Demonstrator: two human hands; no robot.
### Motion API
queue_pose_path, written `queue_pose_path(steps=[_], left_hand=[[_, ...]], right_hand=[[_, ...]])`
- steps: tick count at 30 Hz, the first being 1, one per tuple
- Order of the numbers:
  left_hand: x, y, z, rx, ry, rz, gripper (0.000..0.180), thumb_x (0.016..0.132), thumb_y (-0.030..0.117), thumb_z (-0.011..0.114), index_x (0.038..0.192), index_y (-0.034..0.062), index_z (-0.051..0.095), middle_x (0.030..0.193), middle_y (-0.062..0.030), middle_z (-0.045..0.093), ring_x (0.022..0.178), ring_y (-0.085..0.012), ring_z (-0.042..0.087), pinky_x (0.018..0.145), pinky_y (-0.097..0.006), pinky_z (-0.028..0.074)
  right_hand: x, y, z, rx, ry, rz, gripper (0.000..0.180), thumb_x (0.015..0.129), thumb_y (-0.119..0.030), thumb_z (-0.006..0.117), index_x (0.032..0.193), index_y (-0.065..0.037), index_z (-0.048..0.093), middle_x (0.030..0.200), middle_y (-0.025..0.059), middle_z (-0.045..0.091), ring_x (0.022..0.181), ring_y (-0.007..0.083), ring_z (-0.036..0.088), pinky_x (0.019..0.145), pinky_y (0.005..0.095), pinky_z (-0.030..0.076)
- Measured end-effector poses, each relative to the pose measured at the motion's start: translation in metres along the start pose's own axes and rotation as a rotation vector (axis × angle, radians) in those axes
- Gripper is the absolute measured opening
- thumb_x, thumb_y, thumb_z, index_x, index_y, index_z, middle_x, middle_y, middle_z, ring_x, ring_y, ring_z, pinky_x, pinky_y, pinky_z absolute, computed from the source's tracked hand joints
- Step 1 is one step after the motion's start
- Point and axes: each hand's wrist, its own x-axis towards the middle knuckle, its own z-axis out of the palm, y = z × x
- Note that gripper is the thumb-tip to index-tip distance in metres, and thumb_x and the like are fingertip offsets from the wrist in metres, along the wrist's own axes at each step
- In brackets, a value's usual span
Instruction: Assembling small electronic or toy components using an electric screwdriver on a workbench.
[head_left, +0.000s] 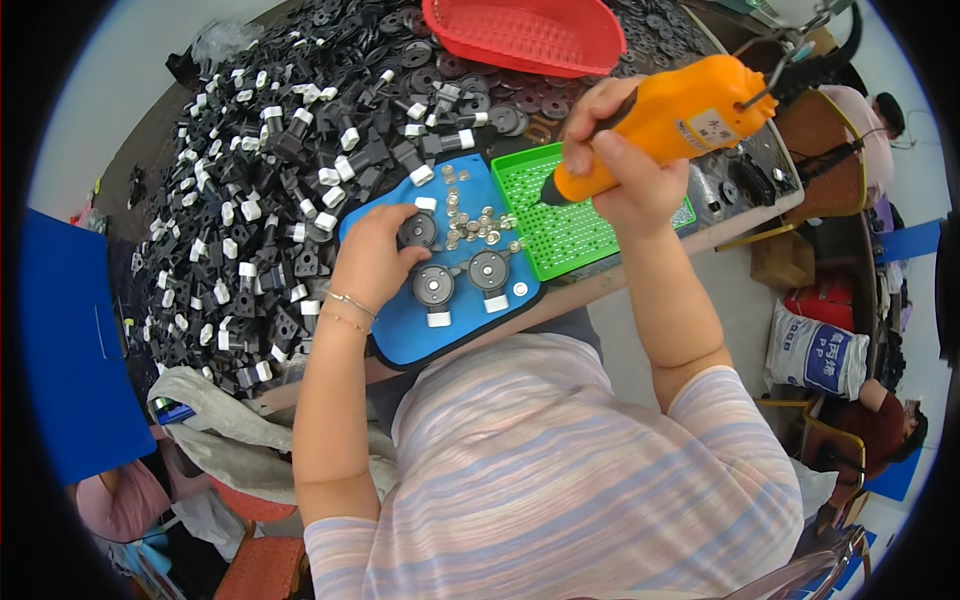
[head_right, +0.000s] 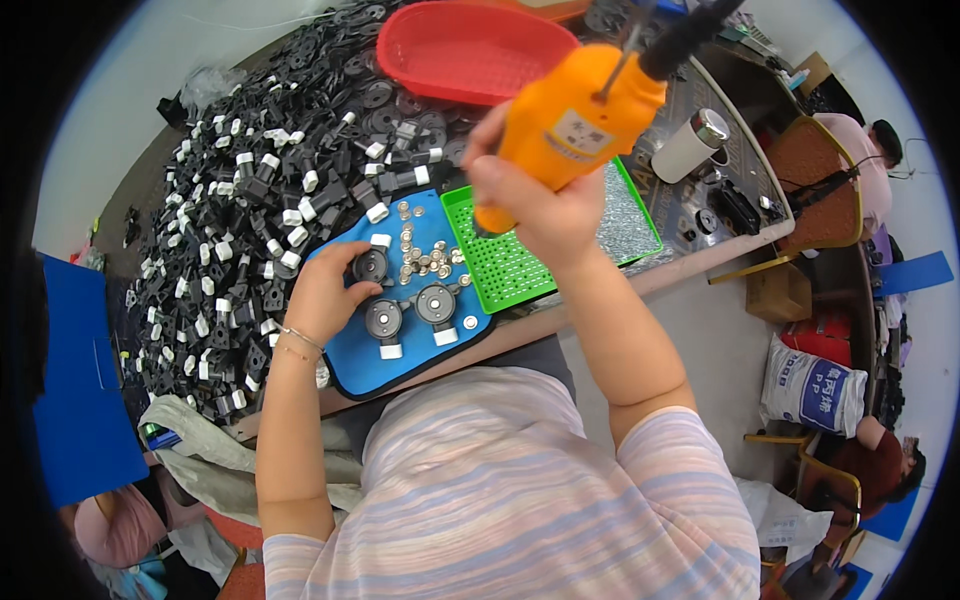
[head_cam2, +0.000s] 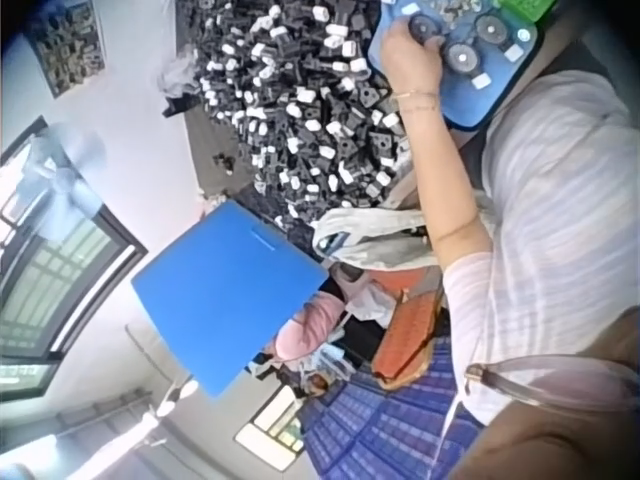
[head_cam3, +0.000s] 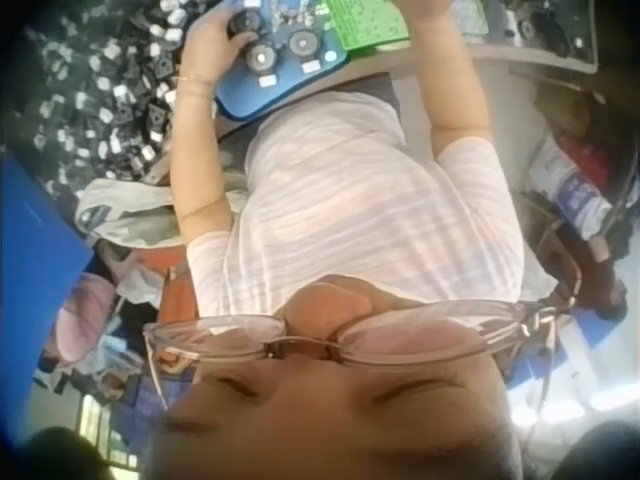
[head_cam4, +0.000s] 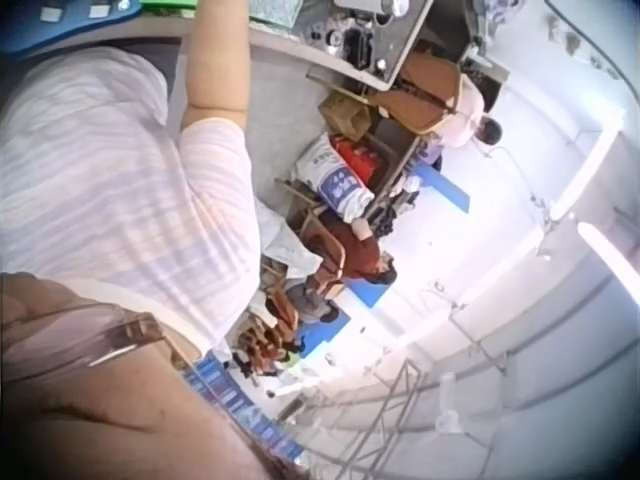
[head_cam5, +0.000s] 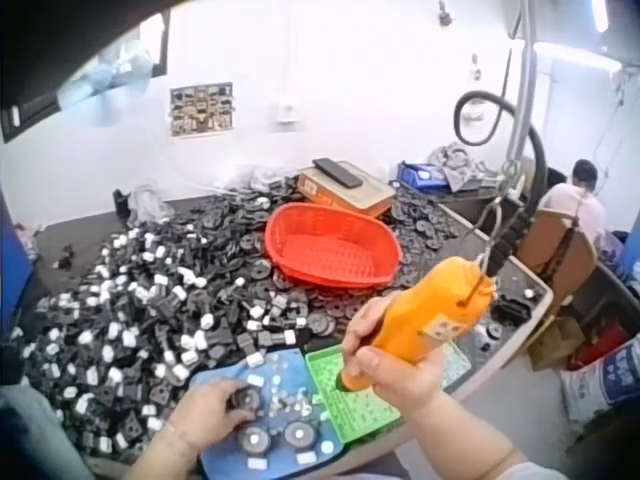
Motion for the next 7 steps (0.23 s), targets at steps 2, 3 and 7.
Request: queue_pose_path(steps=[2, 3, 7], left_hand=[[0.004, 0.000, -0.003, -0.013, -0.037, -0.026, 0.048, 0.063, 0.007, 0.078, 0.107, 0.0018, 0.060, 0.096, -0.0140, 0.062, 0.082, -0.0269, 0.060, 0.075, -0.033, 0.049], [0.005, 0.001, -0.005, -0.024, -0.066, -0.032, 0.046, 0.063, 0.008, 0.077, 0.106, 0.0025, 0.060, 0.097, -0.0152, 0.061, 0.085, -0.0299, 0.060, 0.077, -0.035, 0.048], [0.005, 0.009, -0.015, 0.024, -0.154, -0.095, 0.045, 0.064, 0.011, 0.077, 0.105, 0.0031, 0.060, 0.099, -0.0170, 0.061, 0.089, -0.0328, 0.059, 0.079, -0.036, 0.048]], right_hand=[[0.003, 0.003, 0.025, 0.085, -0.042, 0.039, 0.023, 0.076, -0.003, 0.058, 0.097, 0.000, 0.048, 0.084, 0.0141, 0.054, 0.061, 0.0154, 0.054, 0.056, 0.0245, 0.046], [0.007, 0.009, 0.037, 0.093, -0.083, -0.013, 0.025, 0.075, -0.003, 0.060, 0.097, -0.001, 0.048, 0.084, 0.0134, 0.054, 0.062, 0.0140, 0.054, 0.057, 0.0241, 0.047], [0.008, 0.033, 0.075, 0.118, -0.079, 0.052, 0.030, 0.074, -0.004, 0.064, 0.099, -0.002, 0.049, 0.087, 0.0129, 0.057, 0.068, 0.0136, 0.057, 0.057, 0.0245, 0.048]])
